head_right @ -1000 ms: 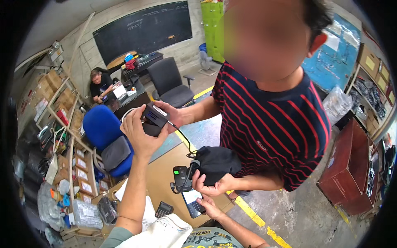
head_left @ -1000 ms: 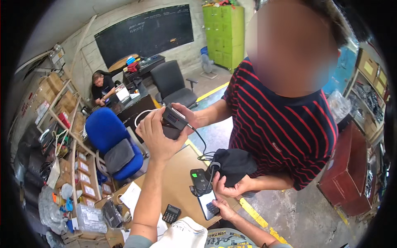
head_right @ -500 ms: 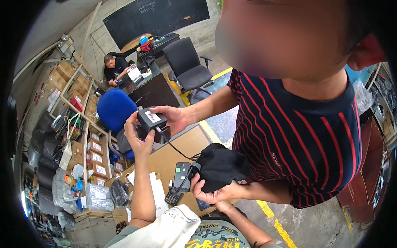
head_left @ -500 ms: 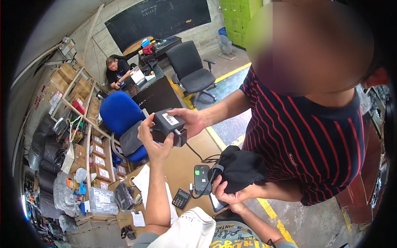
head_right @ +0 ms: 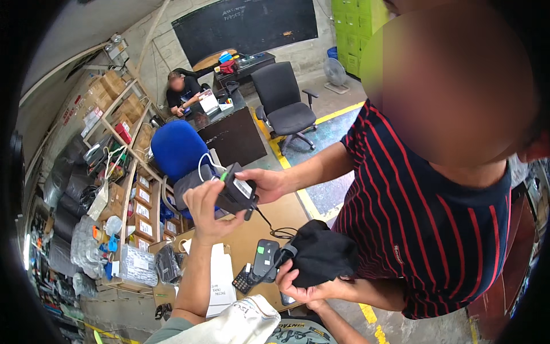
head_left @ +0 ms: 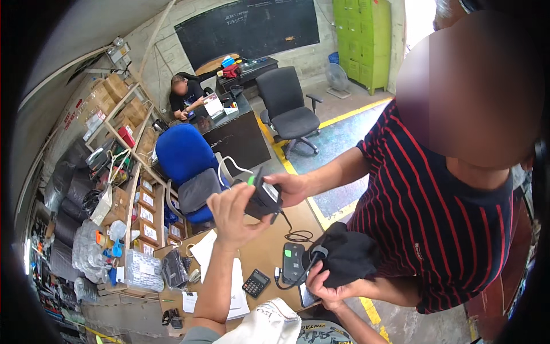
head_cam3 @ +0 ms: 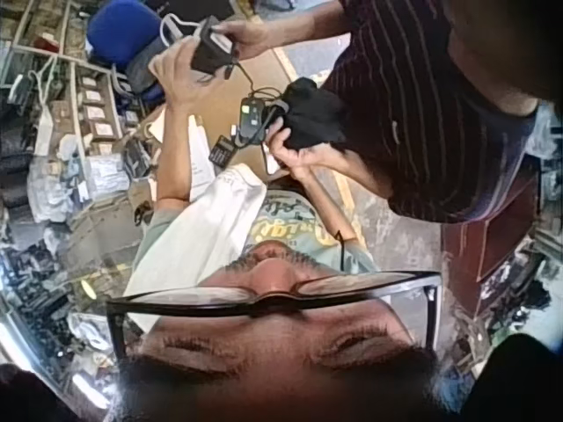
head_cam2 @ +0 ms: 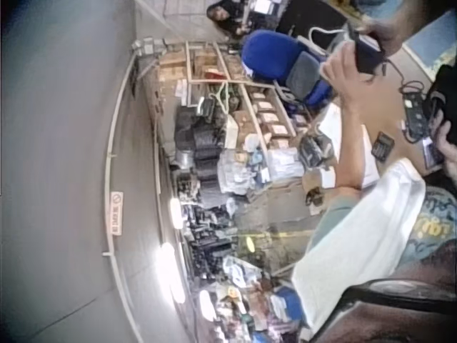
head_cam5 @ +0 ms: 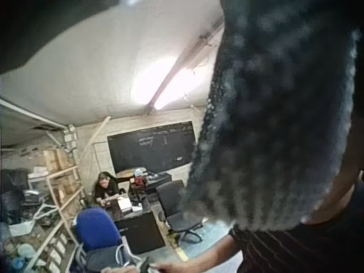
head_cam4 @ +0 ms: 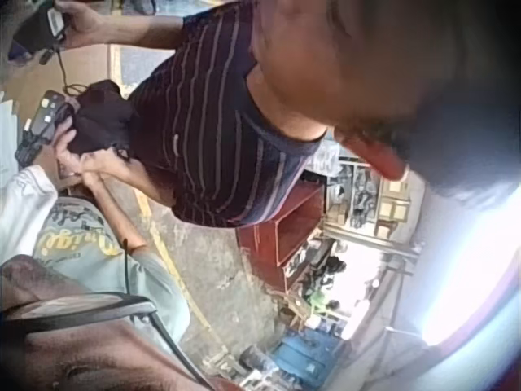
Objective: The person operates a smartphone, packs an electronic device and cable into a pouch, and then uses the smartphone to display a QR code and images to a coworker holding handheld equipment.
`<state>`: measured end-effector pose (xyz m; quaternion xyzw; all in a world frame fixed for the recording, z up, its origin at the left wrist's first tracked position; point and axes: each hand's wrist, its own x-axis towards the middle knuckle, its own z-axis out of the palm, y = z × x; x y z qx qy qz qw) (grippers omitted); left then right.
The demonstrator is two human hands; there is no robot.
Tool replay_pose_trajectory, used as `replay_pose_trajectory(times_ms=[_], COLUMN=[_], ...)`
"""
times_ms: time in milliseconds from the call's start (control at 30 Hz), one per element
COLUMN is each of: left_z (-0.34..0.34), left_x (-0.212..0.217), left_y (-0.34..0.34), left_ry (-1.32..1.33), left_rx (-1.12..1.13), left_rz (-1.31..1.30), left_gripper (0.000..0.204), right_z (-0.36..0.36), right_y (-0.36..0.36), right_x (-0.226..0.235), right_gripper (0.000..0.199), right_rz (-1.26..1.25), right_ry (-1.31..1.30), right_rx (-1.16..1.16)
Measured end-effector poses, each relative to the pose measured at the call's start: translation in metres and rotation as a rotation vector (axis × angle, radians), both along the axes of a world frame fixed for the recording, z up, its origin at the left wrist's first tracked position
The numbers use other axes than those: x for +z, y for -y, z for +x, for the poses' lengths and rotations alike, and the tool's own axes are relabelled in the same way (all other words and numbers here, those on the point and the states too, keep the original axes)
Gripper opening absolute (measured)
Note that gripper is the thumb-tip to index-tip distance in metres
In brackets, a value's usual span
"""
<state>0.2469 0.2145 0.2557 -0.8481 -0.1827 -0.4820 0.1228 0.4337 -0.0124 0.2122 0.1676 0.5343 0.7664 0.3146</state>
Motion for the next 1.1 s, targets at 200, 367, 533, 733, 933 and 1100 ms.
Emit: replay_pose_trajectory(times_ms=[200, 367, 533, 733, 933, 1100], left_z=[0.010, 0.021, 0.035, 0.044, 0.016, -0.045], left_x=[-0.021, -0.034, -0.047, -0.051, -0.050, -0.118], left_y=[0.008, 0.011, 0.013, 0.014, 0.018, 0.082], left_ry=[0.056, 0.091, 0.123, 0.115, 0.136, 0.307], left_rx=[0.053, 0.048, 0.047, 0.086, -0.002, -0.245], left_rz=[0.133, 0.139, 0.157, 0.234, 0.208, -0.728], left_gripper=[0.059, 0.053, 0.051, 0.046, 0.038, 0.039], right_z=[0.004, 0.008, 0.012, -0.032, -0.060, -0.075], right_y=[0.003, 0.001, 0.007, 0.010, 0.025, 0.000], right_x=[-0.006, -0.004, -0.021, -0.092, -0.189, -0.200], right_gripper=[0.020, 0.019, 0.020, 0.032, 0.032, 0.027], right_rz=[-0.076, -0.098, -0.042, 0.381, 0.558, 0.328], right_ry=[-0.095, -0.138, 0.104, 1.571, 2.601, 2.526], right_rx=[0.053, 0.065, 0.061, 0.026, 0.076, -0.287])
